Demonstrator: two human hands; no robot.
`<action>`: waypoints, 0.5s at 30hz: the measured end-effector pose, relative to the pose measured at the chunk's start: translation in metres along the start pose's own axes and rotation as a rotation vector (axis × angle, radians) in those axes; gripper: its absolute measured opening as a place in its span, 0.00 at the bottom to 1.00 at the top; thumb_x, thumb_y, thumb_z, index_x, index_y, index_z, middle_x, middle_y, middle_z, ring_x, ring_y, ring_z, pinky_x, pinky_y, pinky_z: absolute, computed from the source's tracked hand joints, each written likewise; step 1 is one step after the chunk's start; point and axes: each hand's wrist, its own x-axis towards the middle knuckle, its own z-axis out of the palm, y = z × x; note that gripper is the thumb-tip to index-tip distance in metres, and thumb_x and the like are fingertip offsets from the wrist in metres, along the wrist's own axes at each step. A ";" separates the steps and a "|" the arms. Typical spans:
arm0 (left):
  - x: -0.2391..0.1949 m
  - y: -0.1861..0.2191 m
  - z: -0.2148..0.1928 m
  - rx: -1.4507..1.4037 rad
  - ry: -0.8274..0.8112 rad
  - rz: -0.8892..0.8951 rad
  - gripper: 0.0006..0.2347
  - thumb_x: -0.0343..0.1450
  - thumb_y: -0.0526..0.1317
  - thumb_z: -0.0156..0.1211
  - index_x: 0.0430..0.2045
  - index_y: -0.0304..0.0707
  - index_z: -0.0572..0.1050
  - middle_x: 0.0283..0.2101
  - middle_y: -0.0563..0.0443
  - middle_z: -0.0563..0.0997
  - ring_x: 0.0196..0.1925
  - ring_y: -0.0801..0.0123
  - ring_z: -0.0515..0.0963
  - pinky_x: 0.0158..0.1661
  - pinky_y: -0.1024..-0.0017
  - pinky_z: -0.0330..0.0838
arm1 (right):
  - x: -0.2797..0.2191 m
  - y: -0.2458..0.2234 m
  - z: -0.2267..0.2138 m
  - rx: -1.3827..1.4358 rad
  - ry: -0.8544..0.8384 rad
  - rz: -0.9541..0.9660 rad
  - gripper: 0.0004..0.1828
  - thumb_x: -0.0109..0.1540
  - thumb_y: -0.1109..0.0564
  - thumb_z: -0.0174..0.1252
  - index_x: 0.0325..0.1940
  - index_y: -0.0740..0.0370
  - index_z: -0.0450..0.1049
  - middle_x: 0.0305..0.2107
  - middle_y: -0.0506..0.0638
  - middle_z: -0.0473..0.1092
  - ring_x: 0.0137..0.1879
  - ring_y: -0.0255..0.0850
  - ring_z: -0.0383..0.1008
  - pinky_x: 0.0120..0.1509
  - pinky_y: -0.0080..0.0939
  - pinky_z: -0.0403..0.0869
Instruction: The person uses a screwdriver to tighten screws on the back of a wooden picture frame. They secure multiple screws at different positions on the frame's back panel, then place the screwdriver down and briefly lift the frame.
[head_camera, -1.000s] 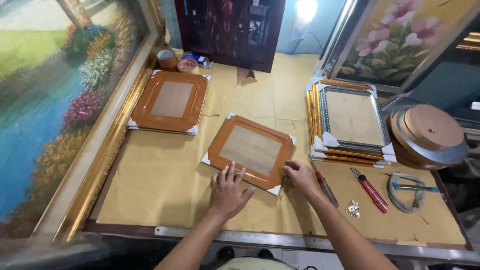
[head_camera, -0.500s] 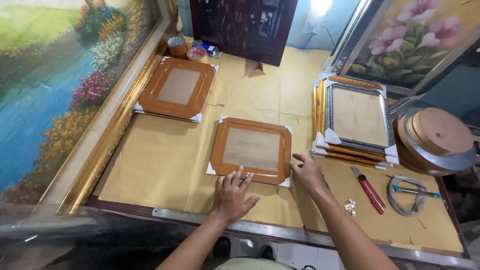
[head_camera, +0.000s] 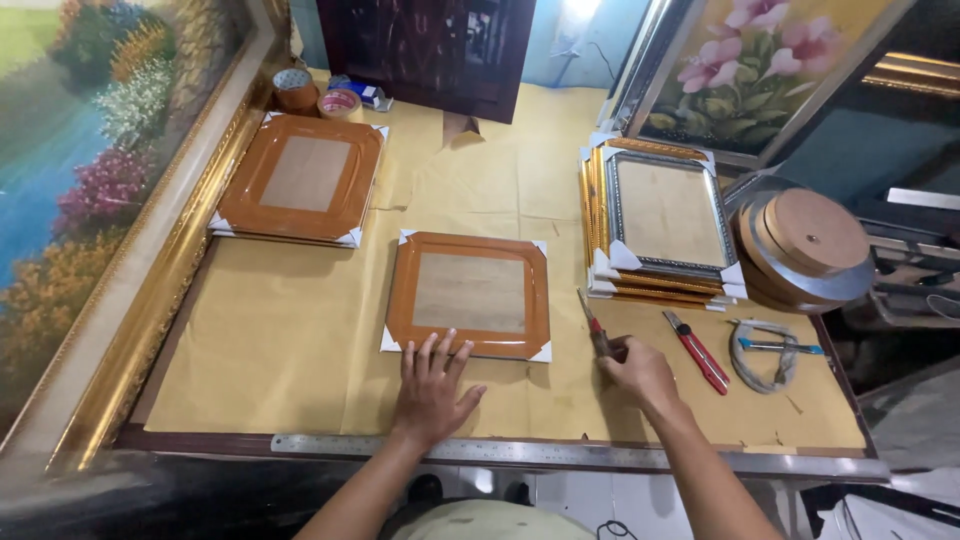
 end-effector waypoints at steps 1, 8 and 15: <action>0.001 0.000 0.000 0.001 0.004 -0.002 0.24 0.62 0.57 0.48 0.49 0.48 0.63 0.55 0.47 0.63 0.56 0.54 0.61 0.54 0.48 0.49 | -0.012 -0.014 -0.010 -0.002 0.003 -0.004 0.21 0.51 0.48 0.53 0.47 0.52 0.71 0.39 0.45 0.73 0.47 0.41 0.71 0.49 0.39 0.68; -0.001 0.000 -0.001 -0.048 -0.022 -0.047 0.21 0.62 0.55 0.51 0.44 0.48 0.66 0.54 0.47 0.65 0.56 0.54 0.62 0.55 0.49 0.49 | -0.064 -0.083 -0.048 0.433 0.159 -0.125 0.17 0.53 0.54 0.55 0.45 0.58 0.70 0.33 0.54 0.72 0.31 0.40 0.73 0.34 0.34 0.72; -0.003 -0.002 0.005 -0.078 -0.012 -0.077 0.20 0.60 0.54 0.52 0.43 0.51 0.67 0.53 0.48 0.65 0.56 0.53 0.62 0.55 0.48 0.49 | -0.054 -0.112 -0.043 0.320 0.202 -0.341 0.14 0.48 0.50 0.62 0.37 0.48 0.74 0.24 0.46 0.73 0.25 0.32 0.73 0.30 0.27 0.71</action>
